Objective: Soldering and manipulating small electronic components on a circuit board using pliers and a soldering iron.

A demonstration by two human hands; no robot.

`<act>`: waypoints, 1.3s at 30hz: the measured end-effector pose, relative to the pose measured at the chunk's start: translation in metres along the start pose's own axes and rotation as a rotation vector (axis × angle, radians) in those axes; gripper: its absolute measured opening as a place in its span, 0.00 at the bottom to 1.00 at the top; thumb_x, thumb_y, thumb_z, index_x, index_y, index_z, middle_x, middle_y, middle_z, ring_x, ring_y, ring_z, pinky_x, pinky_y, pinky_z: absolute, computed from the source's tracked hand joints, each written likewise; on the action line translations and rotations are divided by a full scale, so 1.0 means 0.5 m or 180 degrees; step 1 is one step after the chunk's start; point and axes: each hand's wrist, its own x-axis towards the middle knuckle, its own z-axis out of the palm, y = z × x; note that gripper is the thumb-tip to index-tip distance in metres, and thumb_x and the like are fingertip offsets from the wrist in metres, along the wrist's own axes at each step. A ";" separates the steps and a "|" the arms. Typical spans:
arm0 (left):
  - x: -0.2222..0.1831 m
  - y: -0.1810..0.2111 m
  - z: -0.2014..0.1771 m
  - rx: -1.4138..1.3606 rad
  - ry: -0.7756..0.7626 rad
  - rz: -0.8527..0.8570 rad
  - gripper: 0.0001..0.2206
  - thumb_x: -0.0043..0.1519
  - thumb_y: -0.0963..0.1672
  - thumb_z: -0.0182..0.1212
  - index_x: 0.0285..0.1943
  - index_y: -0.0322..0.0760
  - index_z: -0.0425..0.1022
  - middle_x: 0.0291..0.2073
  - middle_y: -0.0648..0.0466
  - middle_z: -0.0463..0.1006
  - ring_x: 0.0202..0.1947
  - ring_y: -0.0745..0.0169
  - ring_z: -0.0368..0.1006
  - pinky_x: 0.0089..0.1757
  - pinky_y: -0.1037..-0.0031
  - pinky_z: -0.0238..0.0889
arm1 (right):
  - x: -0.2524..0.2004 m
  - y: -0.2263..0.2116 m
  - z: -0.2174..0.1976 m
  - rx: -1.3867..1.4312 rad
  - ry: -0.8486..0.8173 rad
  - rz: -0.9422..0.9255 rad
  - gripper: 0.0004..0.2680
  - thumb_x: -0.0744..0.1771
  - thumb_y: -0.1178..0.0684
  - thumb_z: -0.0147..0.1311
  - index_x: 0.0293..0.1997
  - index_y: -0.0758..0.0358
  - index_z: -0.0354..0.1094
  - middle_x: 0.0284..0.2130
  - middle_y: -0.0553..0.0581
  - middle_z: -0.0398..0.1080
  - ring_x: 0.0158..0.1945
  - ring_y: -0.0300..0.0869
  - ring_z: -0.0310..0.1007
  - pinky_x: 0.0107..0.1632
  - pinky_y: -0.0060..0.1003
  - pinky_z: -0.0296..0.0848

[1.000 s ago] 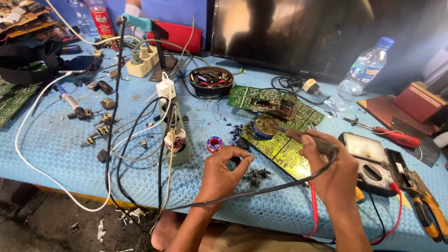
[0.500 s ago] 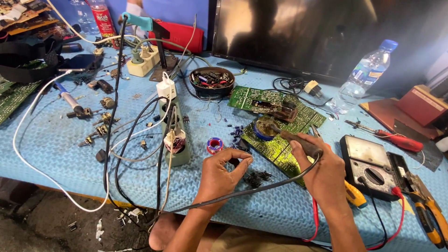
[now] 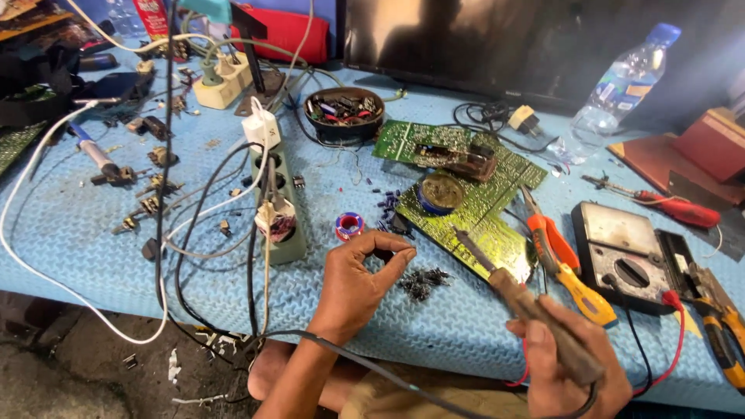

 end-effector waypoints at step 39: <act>-0.001 0.003 0.006 0.0003 -0.0094 0.0023 0.02 0.60 0.41 0.70 0.37 0.40 0.82 0.35 0.54 0.84 0.40 0.63 0.80 0.45 0.71 0.76 | -0.040 0.124 -0.015 0.0823 -0.0493 -0.0593 0.13 0.65 0.53 0.54 0.49 0.74 0.70 0.39 0.70 0.74 0.31 0.54 0.81 0.41 0.41 0.84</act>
